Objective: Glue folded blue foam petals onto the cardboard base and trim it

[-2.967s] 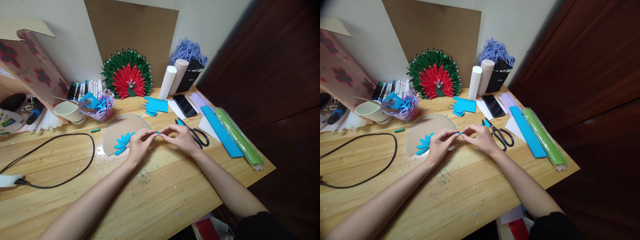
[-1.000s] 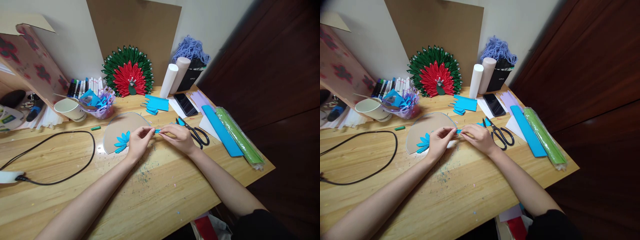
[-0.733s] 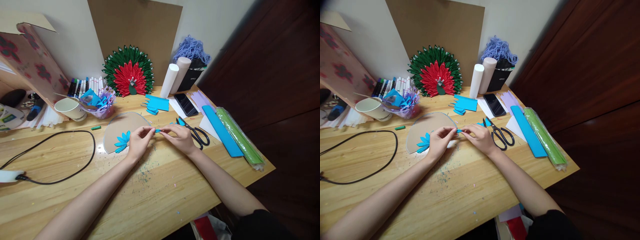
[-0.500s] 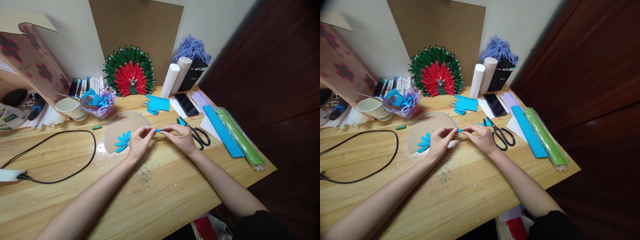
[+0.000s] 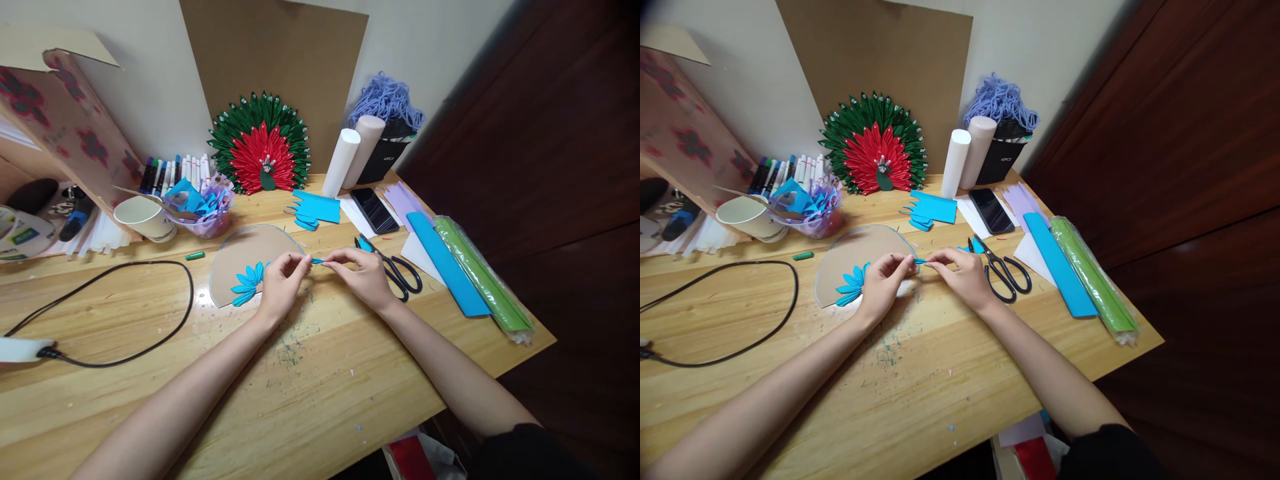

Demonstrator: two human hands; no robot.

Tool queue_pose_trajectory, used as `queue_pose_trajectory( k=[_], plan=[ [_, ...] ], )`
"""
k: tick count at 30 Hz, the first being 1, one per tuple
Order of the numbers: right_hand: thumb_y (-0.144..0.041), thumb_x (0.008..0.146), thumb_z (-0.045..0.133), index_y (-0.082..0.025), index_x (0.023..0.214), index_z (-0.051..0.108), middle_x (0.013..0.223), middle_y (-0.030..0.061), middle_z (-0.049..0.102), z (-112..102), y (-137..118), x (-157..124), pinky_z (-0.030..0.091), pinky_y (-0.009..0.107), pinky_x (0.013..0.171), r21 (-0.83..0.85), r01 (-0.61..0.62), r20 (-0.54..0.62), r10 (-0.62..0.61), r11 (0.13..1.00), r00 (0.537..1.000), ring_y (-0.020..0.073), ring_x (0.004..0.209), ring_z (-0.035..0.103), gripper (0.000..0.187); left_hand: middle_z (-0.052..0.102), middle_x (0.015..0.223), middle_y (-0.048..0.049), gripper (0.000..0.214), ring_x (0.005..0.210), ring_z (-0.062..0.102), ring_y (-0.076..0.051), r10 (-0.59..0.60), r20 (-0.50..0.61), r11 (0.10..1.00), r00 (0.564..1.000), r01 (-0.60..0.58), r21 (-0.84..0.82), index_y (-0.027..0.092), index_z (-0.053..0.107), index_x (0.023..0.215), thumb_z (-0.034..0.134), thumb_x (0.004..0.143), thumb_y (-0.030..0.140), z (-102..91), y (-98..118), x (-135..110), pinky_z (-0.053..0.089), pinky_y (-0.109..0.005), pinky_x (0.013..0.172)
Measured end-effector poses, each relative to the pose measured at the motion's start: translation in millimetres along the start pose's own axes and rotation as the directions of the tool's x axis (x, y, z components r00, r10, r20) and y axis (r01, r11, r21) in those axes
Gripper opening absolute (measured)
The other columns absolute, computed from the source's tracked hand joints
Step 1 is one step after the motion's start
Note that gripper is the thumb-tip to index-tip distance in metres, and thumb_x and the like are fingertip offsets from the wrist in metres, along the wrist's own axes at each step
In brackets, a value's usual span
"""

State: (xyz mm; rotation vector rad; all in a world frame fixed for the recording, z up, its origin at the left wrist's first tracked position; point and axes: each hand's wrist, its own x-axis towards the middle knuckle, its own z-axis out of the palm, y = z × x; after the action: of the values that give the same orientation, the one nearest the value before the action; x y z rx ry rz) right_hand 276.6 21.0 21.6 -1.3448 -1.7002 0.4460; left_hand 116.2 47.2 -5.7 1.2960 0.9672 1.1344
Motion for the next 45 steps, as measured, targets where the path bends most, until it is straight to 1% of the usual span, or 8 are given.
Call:
queue_pose_trajectory(
  k=[16, 22, 27, 33, 37, 40, 43, 45],
  plan=[
    [-0.028, 0.075, 0.063, -0.017, 0.081, 0.064, 0.080, 0.0042, 0.068, 4.2, 1.7, -0.9, 0.053, 0.029, 0.071, 0.193, -0.201, 0.091, 0.186, 0.960, 0.978, 0.0156, 0.074, 0.065, 0.013, 0.061, 0.068, -0.0011, 0.024, 0.066, 0.057, -0.012, 0.024, -0.039, 1.000, 0.999, -0.024, -0.001, 0.015, 0.062, 0.075, 0.059, 0.077, 0.039, -0.1, -1.4, -0.3, 0.046, -0.024, 0.066],
    [-0.025, 0.077, 0.061, -0.017, 0.081, 0.063, 0.079, 0.0034, 0.067, 3.1, 2.4, -1.5, 0.052, 0.026, 0.069, 0.172, -0.172, 0.110, 0.154, 0.970, 0.982, 0.0145, 0.073, 0.064, 0.009, 0.061, 0.069, -0.0012, 0.024, 0.066, 0.057, -0.013, 0.012, -0.024, 1.000, 1.000, -0.012, 0.003, 0.015, 0.061, 0.076, 0.059, 0.077, 0.039, -0.9, 0.5, -1.2, 0.046, -0.024, 0.065],
    [-0.023, 0.078, 0.060, -0.018, 0.079, 0.061, 0.076, 0.0025, 0.065, 0.3, -1.3, 0.0, 0.050, 0.025, 0.066, 0.092, -0.062, 0.058, 0.057, 0.994, 0.997, 0.0139, 0.070, 0.062, 0.005, 0.061, 0.071, -0.0020, 0.029, 0.069, 0.058, -0.014, 0.001, -0.029, 1.000, 1.000, -0.002, -0.027, 0.015, 0.061, 0.073, 0.053, 0.081, 0.042, -1.1, 3.0, -0.6, 0.047, -0.025, 0.068],
    [-0.025, 0.082, 0.055, -0.019, 0.081, 0.058, 0.078, 0.0032, 0.063, 0.9, -11.9, -2.6, 0.047, 0.028, 0.070, 0.068, 0.016, 0.038, -0.019, 0.998, 0.999, 0.0153, 0.072, 0.060, 0.007, 0.064, 0.079, -0.0049, 0.033, 0.075, 0.060, -0.015, 0.055, -0.112, 0.998, 0.992, -0.056, 0.001, 0.015, 0.063, 0.081, 0.042, 0.088, 0.040, -8.0, 31.2, 1.4, 0.047, -0.027, 0.074],
    [-0.031, 0.083, 0.054, -0.019, 0.082, 0.057, 0.083, 0.0048, 0.063, 9.1, -25.5, -5.6, 0.048, 0.029, 0.074, 0.210, -0.075, 0.142, 0.046, 0.975, 0.989, 0.0165, 0.079, 0.061, 0.012, 0.065, 0.085, -0.0056, 0.024, 0.081, 0.061, -0.017, 0.138, -0.075, 0.977, 0.988, -0.123, 0.176, 0.017, 0.063, 0.090, 0.047, 0.086, 0.036, -35.8, 58.9, -19.5, 0.047, -0.027, 0.076],
    [-0.035, 0.081, 0.056, -0.018, 0.080, 0.057, 0.078, 0.0039, 0.063, 22.6, -41.0, -3.7, 0.049, 0.028, 0.072, 0.389, -0.253, 0.356, 0.109, 0.886, 0.928, 0.0154, 0.076, 0.062, 0.018, 0.064, 0.095, -0.0063, 0.018, 0.089, 0.060, -0.017, 0.309, 0.051, 0.843, 0.950, -0.298, 0.448, 0.021, 0.063, 0.098, 0.055, 0.083, 0.026, -65.6, 71.7, -46.8, 0.046, -0.028, 0.079],
    [-0.038, 0.077, 0.060, -0.016, 0.074, 0.059, 0.071, 0.0025, 0.064, 44.3, -59.0, 0.7, 0.049, 0.026, 0.068, 0.471, -0.436, 0.584, 0.099, 0.766, 0.806, 0.0131, 0.068, 0.060, 0.022, 0.064, 0.100, -0.0062, 0.026, 0.094, 0.059, -0.017, 0.413, 0.182, 0.684, 0.893, -0.435, 0.585, 0.024, 0.060, 0.107, 0.056, 0.082, 0.020, -93.2, 77.6, -74.0, 0.046, -0.029, 0.082],
    [-0.038, 0.074, 0.063, -0.015, 0.072, 0.061, 0.068, 0.0023, 0.064, 62.5, -71.3, 2.4, 0.048, 0.025, 0.066, 0.476, -0.546, 0.705, 0.072, 0.690, 0.706, 0.0116, 0.064, 0.059, 0.023, 0.064, 0.098, -0.0061, 0.025, 0.092, 0.059, -0.016, 0.416, 0.188, 0.650, 0.890, -0.436, 0.622, 0.025, 0.061, 0.107, 0.055, 0.083, 0.018, -108.5, 78.8, -90.3, 0.046, -0.028, 0.081]
  ],
)
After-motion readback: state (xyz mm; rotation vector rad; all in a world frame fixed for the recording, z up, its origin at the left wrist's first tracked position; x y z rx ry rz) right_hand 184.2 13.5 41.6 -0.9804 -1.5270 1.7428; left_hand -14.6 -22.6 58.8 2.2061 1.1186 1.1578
